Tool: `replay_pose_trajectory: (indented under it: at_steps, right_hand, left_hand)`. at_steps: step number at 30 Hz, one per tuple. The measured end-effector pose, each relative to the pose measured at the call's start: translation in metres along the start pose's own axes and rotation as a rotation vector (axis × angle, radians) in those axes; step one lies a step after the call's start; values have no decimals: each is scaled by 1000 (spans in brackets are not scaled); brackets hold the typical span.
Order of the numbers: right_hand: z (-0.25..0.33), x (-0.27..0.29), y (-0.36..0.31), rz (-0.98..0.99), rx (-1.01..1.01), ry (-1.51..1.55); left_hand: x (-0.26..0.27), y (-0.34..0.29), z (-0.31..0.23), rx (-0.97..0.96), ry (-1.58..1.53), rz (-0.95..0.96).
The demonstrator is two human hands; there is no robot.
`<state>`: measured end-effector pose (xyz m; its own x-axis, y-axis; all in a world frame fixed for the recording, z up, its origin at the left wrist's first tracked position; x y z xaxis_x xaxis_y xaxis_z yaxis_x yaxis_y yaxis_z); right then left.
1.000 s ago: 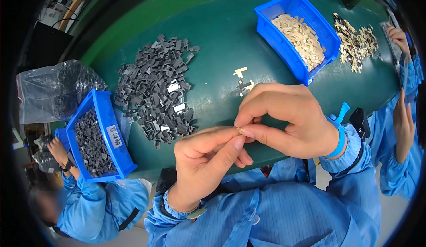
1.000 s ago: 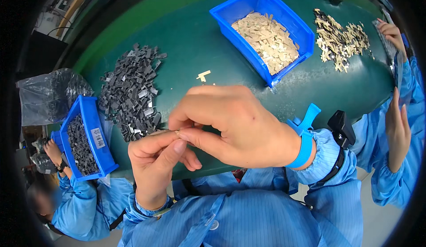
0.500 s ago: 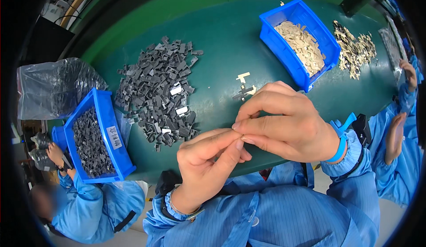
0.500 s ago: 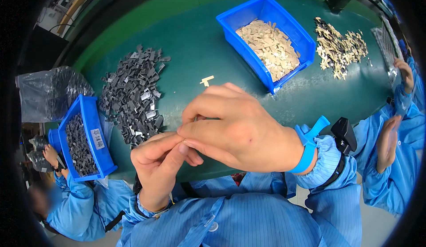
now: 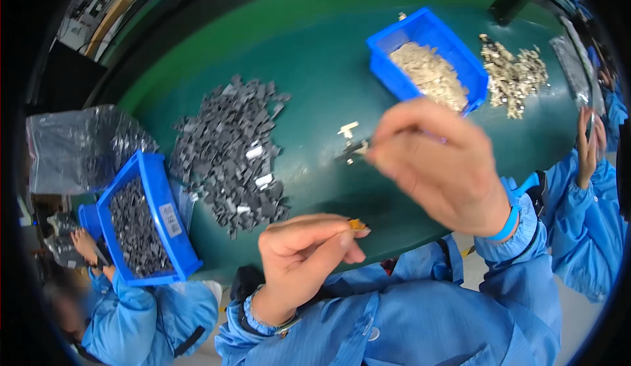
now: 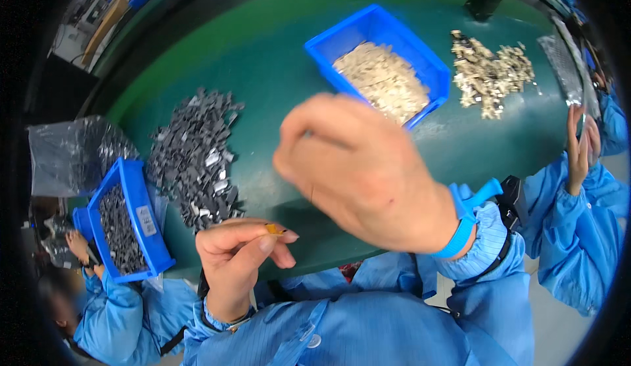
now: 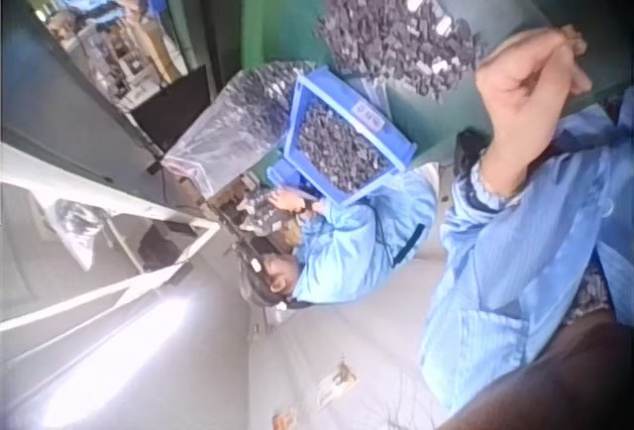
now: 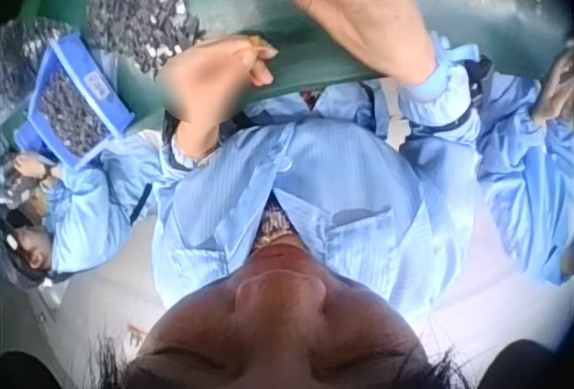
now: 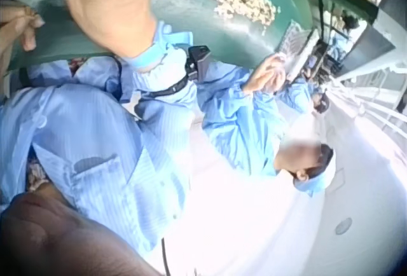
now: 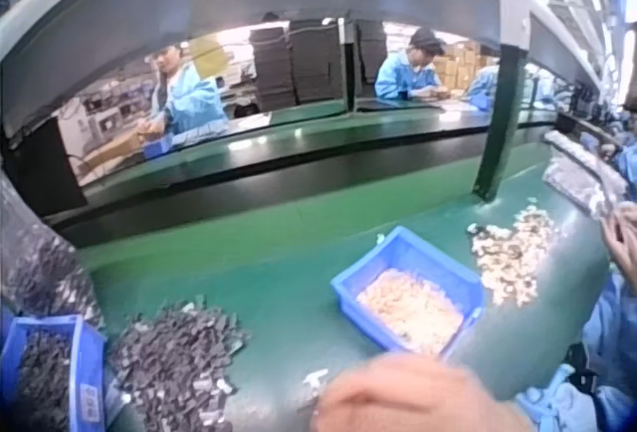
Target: Assembling small grey and gold plastic components at a factory workbench.
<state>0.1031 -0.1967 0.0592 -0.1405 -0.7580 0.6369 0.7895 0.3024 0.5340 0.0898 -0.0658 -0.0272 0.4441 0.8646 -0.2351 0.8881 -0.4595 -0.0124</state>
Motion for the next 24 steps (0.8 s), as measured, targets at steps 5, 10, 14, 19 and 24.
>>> replay_pose_trajectory:
  at_steps: [5,10,14,19,24]
  right_hand:
    - [-37,45,11,-64,-39,-494]
    - [-73,60,-3,-107,-105,-592]
    - [-53,68,-8,-300,-124,-434]
    - [-12,-5,-23,-68,-197,435]
    - [-12,-34,-39,-162,-241,589]
  left_hand:
    - [7,-6,8,176,-178,-107]
    - [2,-7,11,224,-257,-68]
    - [3,-10,15,291,-328,-106]
    - [-5,-4,14,277,-421,-132]
    - [-9,-1,16,222,-436,-93]
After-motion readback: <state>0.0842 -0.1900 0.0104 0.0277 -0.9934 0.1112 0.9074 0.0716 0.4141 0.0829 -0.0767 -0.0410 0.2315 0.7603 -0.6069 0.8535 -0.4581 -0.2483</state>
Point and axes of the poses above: each hand's wrist, its own y-axis towards the middle knuckle, its own x-axis out of the back of the hand, z = x × y, the point moved 10 cm from there along y, towards the middle knuckle, and after that the axes turned 1 degree about -y, right-handed, at the moved point
